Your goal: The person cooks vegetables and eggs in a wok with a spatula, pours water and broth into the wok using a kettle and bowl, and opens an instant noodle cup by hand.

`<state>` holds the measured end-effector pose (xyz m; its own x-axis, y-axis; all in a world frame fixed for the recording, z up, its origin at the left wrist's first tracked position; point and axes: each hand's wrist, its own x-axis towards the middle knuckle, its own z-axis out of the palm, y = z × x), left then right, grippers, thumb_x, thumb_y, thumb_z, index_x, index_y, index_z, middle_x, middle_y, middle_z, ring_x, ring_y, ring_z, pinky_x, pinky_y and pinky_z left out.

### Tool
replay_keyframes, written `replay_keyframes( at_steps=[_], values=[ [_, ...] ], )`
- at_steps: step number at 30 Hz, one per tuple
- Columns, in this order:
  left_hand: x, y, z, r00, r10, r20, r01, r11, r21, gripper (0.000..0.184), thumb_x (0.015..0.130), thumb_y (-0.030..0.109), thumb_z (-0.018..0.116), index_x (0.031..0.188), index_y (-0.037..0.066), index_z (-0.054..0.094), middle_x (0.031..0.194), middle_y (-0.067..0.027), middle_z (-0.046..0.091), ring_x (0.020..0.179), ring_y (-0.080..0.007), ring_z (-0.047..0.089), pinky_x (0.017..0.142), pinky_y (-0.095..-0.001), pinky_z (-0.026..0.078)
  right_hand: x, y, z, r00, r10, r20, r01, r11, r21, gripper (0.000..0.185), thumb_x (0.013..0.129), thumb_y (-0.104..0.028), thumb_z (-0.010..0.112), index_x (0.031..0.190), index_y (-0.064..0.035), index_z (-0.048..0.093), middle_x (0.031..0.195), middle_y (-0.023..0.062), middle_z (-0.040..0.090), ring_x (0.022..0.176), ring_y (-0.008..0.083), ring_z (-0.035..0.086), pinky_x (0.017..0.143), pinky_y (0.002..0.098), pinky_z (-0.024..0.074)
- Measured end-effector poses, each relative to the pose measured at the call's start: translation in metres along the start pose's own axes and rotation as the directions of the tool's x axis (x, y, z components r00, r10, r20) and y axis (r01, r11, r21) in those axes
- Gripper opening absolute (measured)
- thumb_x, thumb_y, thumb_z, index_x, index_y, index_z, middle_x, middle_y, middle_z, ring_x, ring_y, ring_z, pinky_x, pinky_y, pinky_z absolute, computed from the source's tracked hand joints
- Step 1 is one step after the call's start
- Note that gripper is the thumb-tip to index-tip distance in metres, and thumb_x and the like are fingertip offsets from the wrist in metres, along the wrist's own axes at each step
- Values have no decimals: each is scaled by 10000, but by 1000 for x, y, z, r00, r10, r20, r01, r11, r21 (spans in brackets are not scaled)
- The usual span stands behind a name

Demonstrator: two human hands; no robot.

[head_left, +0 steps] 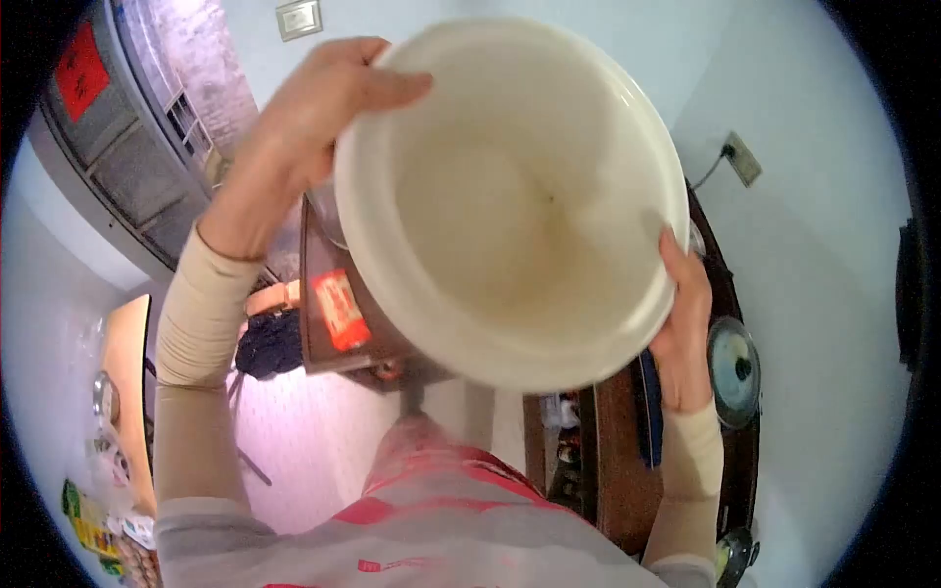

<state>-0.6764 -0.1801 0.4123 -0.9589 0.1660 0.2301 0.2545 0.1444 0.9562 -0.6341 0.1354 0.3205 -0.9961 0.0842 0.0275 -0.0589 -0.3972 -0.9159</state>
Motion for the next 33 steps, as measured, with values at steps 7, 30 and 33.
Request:
replay_keyframes(
  at_steps=[7, 30, 33],
  values=[
    [111, -44, -176, 986, 53, -157, -71, 991, -111, 417, 824, 147, 619, 1152, -79, 495, 976, -154, 626, 738, -197, 661, 645, -302, 568, 202, 32, 167, 972, 31, 234, -24, 999, -33, 423, 869, -245, 575, 1155, 60, 513, 1085, 142, 602, 960, 228, 595, 835, 342, 472],
    [136, -279, -288, 887, -316, -337, 406, 881, 242, 332, 783, 244, 660, 959, -30, 595, 752, -67, 624, 583, -133, 597, 504, -279, 481, 375, 244, 220, 912, 79, 402, 250, 669, -700, 599, 877, -468, 482, 997, 114, 563, 1001, 243, 600, 926, 330, 579, 831, 405, 421],
    [137, -284, -287, 866, -374, -331, 482, 798, 361, 372, 752, 280, 665, 933, -36, 590, 720, -85, 612, 539, -139, 582, 431, -290, 453, 375, 253, 218, 924, 85, 374, 274, 535, -799, 609, 888, -447, 441, 1148, 103, 464, 1196, 338, 468, 1133, 437, 450, 966, 435, 336]
  ],
)
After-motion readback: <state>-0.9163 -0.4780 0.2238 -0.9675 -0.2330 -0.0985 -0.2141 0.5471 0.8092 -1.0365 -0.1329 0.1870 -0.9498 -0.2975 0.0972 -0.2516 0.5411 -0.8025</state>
